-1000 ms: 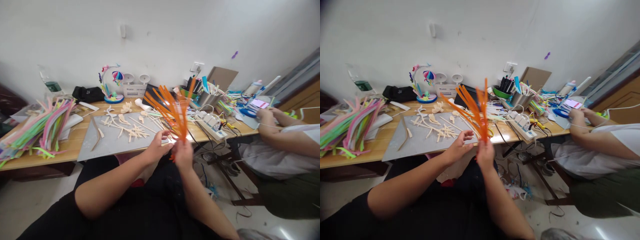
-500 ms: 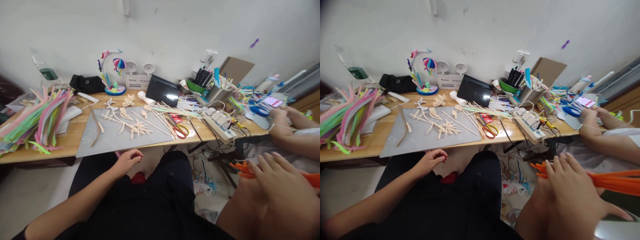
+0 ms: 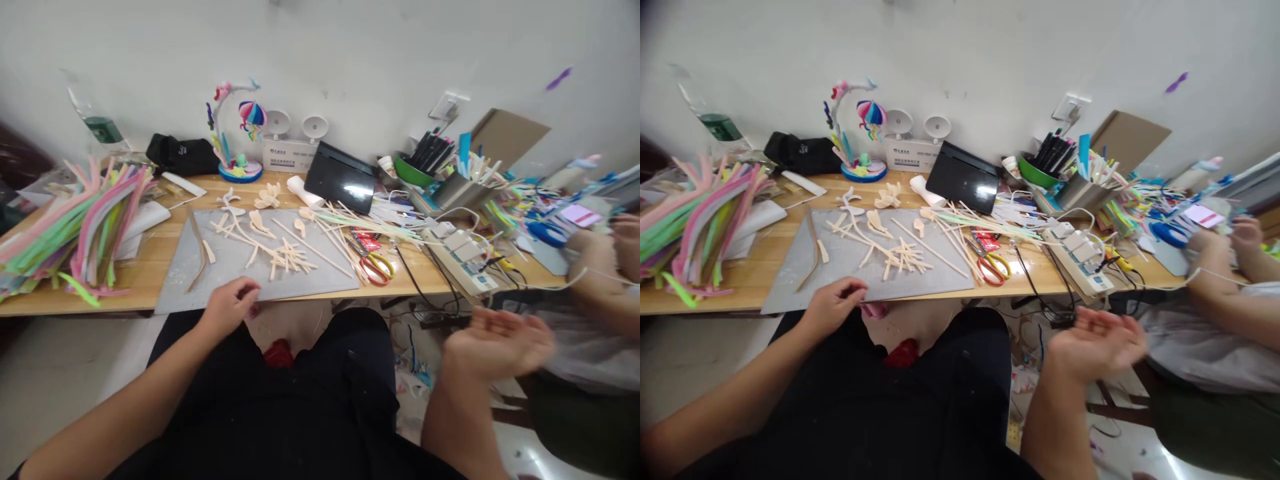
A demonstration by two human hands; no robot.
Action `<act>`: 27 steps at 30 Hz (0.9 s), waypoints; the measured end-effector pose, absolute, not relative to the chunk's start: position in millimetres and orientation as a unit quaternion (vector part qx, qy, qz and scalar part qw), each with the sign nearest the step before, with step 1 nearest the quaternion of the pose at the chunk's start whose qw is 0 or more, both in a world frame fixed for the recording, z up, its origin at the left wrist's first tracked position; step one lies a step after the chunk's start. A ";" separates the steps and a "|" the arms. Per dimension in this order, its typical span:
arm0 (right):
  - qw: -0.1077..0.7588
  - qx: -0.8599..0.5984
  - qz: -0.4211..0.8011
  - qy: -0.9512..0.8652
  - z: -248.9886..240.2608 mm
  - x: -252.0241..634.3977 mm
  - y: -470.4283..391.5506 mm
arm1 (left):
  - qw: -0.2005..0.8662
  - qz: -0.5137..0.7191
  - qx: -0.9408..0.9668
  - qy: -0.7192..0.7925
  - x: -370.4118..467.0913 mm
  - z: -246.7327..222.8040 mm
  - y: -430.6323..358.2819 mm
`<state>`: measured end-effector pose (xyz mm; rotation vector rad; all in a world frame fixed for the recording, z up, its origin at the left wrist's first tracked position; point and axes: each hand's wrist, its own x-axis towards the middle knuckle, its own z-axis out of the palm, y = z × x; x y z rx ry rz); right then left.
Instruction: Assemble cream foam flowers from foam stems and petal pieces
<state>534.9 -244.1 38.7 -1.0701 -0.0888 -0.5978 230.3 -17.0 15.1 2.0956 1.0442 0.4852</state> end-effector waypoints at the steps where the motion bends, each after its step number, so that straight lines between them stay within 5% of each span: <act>1: 0.815 -0.536 -0.205 -0.080 26.8 527.3 -230.2 | 0.282 0.201 0.825 0.447 222.0 17.0 -4.7; 5: 0.632 -0.705 -0.035 -0.319 -5.2 490.9 -177.6 | 0.045 0.108 0.825 0.553 191.4 21.3 41.4; 9: 0.406 -0.729 -0.052 -0.548 -11.9 481.2 -127.7 | 0.036 0.002 0.839 0.543 174.7 22.0 64.8; 14: 0.207 -0.798 -0.082 -0.559 -20.0 490.5 -82.3 | -0.009 0.119 0.772 0.625 136.2 27.6 90.5; 22: 0.149 -0.818 -0.100 -0.547 -26.8 489.1 -63.6 | 0.068 0.339 0.801 0.489 140.2 58.3 92.3; 27: 0.257 -0.824 -0.143 -0.484 -31.5 489.6 -67.6 | 0.174 0.325 0.881 0.297 181.3 94.2 -2.1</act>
